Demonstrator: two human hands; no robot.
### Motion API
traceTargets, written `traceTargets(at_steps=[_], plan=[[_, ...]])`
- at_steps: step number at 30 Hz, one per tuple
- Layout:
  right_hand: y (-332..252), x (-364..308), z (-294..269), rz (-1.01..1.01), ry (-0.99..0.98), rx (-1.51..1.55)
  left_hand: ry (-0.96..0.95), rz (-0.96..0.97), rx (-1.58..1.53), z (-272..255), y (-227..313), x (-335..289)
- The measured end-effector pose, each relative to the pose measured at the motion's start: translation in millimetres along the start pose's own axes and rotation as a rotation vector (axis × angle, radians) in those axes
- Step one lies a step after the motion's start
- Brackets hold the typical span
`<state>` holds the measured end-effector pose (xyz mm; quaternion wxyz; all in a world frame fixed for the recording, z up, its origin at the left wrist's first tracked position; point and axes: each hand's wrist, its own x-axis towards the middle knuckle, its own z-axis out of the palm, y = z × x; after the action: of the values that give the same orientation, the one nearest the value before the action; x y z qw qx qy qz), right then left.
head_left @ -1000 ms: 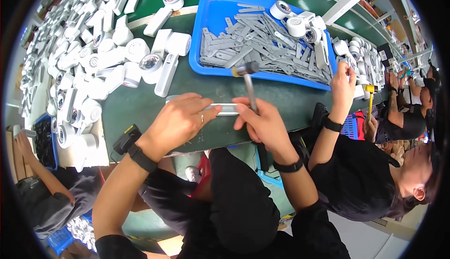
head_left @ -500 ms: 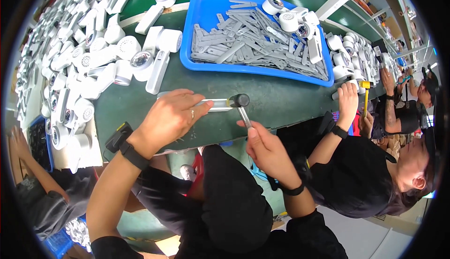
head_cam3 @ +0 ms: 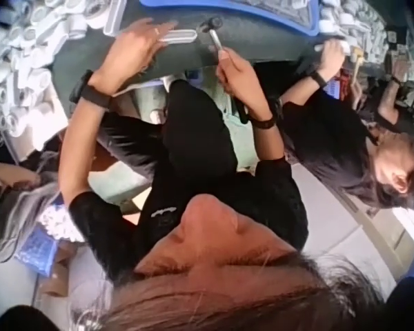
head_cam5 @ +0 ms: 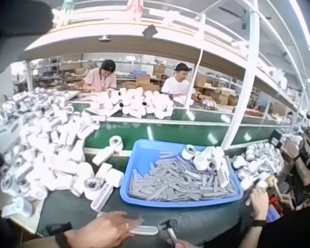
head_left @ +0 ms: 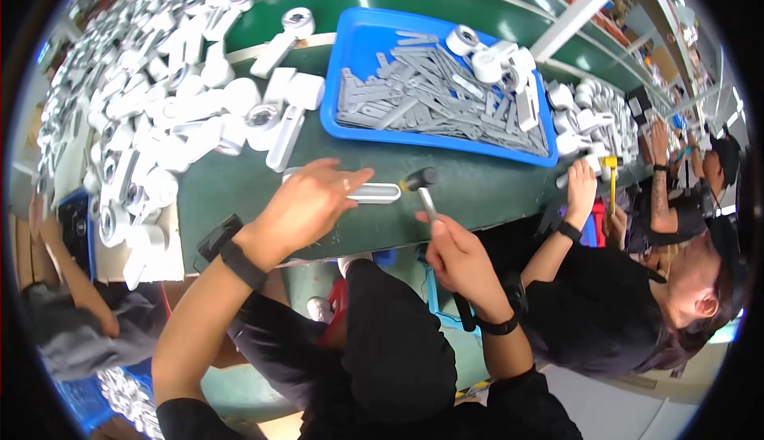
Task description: The person assembles a handheld fan by fitting a gray plastic strip into a white fan body and tapping it into place with a small hammer. They then set the unit aside and repeat the process with another fan body.
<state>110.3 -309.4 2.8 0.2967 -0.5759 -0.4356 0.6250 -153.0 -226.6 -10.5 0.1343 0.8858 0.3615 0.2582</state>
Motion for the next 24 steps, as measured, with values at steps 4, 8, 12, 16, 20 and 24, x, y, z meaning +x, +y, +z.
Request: traceTargets(at_steps=[4,8,12,16,20,24], plan=[[4.5,-13.0,-15.0,-0.043,0.131,0.116,-0.298,0.275,0.161,-31.5,13.8,13.3],[15.2,-16.5,-21.4,-0.061,0.155,0.163,-0.323,0.372,0.361,-50.7,15.2,-3.6],[9.7,-15.1,-11.9,-0.154,0.088,0.172,0.063,0.126,0.211,-48.6,-4.8,-43.2],[-14.6,-17.8,11.5,-0.211,-0.020,0.066,0.404,-0.302,0.088,-19.9,14.7,-88.2],[-32.1,-7.8,30.6,-0.185,-0.153,-0.151,0.427,-0.270,0.113,5.4,5.2,-104.9],[-49.1,7.3,52.7,-0.140,-0.166,-0.308,0.433,-0.284,0.015,7.8,-1.3,-97.0]])
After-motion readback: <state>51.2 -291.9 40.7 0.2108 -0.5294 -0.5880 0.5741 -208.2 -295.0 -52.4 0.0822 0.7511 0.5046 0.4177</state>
